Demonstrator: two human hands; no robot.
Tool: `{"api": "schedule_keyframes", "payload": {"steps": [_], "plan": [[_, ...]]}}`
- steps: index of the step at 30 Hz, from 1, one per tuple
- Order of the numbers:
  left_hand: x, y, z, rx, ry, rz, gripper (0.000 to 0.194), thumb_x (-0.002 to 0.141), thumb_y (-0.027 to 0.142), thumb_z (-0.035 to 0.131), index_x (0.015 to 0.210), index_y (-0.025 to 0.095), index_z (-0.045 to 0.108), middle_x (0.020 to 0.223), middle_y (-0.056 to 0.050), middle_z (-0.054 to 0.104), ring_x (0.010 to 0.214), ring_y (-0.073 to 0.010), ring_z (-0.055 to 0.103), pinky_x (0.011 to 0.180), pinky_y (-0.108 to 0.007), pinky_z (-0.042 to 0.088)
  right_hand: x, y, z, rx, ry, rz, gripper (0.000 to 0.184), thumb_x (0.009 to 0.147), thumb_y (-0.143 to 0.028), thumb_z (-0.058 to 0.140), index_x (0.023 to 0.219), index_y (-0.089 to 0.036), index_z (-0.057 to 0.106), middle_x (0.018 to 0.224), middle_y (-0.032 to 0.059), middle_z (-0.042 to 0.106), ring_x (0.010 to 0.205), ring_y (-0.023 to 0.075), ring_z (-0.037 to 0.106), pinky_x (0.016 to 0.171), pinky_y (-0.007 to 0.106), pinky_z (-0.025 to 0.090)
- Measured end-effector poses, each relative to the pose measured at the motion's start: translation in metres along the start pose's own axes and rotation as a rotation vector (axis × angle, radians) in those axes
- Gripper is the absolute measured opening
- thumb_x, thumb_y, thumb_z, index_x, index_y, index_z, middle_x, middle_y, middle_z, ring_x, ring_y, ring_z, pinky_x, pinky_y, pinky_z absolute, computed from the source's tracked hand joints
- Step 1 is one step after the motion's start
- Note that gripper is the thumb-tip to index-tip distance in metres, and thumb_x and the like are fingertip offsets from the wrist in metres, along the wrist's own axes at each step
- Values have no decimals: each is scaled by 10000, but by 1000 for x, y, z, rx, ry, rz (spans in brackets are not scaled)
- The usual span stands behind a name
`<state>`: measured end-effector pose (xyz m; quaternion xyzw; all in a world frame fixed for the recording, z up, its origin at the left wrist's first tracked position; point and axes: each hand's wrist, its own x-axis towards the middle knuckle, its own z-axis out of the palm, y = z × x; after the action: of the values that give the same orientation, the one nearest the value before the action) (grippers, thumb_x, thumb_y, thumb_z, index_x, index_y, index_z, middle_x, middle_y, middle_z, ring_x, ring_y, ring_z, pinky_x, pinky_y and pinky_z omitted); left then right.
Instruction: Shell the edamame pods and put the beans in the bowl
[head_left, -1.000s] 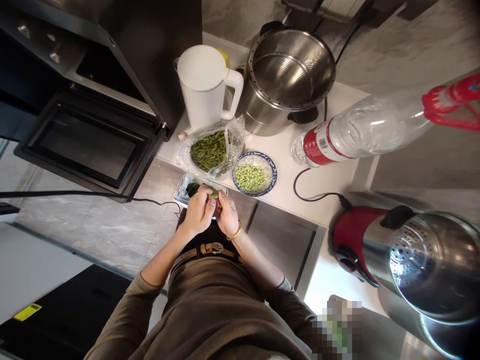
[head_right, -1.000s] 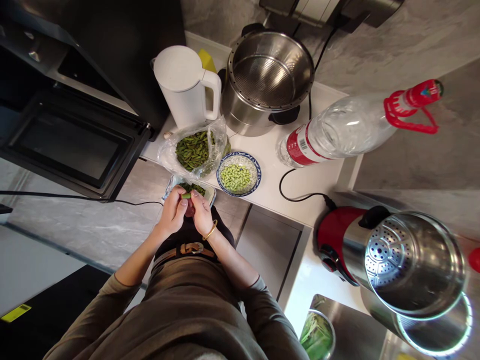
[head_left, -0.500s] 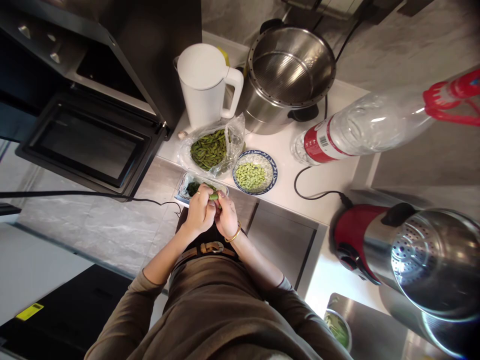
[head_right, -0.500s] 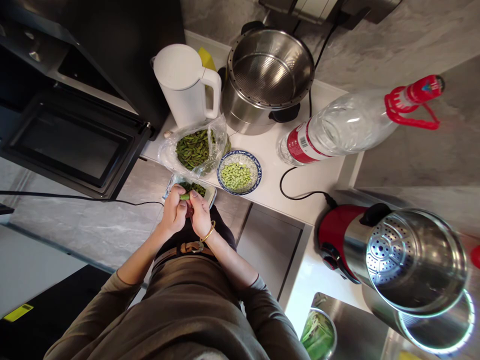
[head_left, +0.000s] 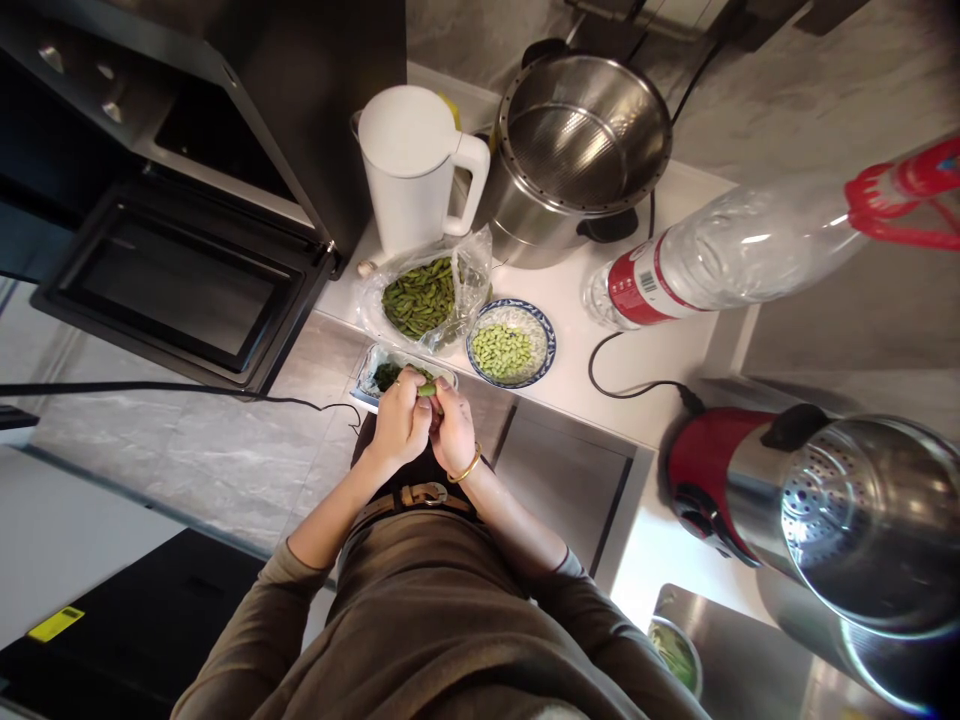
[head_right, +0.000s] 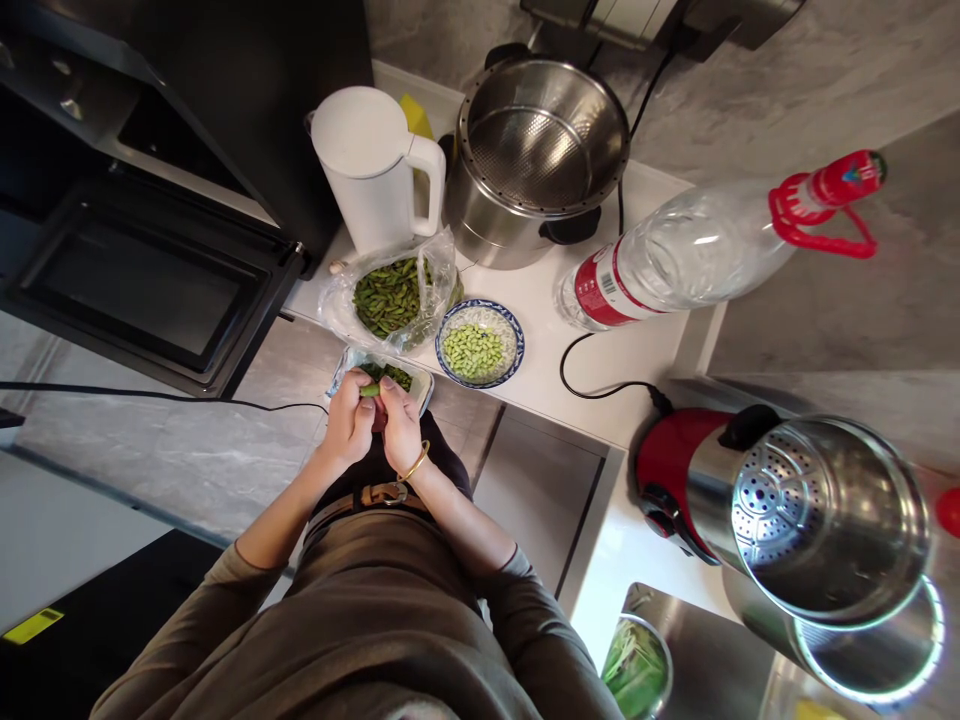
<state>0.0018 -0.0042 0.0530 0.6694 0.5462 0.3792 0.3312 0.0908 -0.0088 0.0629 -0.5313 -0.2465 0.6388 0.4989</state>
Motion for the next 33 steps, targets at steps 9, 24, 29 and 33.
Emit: {"api": "schedule_keyframes", "payload": {"steps": [9,24,29,33], "plan": [[-3,2,-3,-2,-6,21,358,925,514,280,883,212,465,776,-32,529,657,-168,500,635,-306,375,-3,5,1,1,52,3,449,812,-568,477,593,-238,266,538,-40,266,494,116,254,441,276,290],[5,-4,-3,181,-42,204,102,692,159,409,636,218,347,642,0,405,624,-155,425,570,-275,364,1,2,-6,232,36,230,478,700,-391,651,506,-223,247,461,-84,212,411,52,170,369,231,172],[5,-17,-6,255,-191,216,95,732,190,415,646,217,384,667,-10,448,643,-159,456,597,-279,398,12,3,-16,214,-29,454,437,710,-324,626,487,-217,266,412,-102,207,349,30,141,330,206,108],[8,-21,-8,244,-334,164,103,776,199,422,680,217,390,666,-3,477,650,-156,477,615,-273,403,20,9,-22,105,-46,449,388,726,-311,594,468,-206,324,391,-93,257,333,26,173,330,194,100]]}}
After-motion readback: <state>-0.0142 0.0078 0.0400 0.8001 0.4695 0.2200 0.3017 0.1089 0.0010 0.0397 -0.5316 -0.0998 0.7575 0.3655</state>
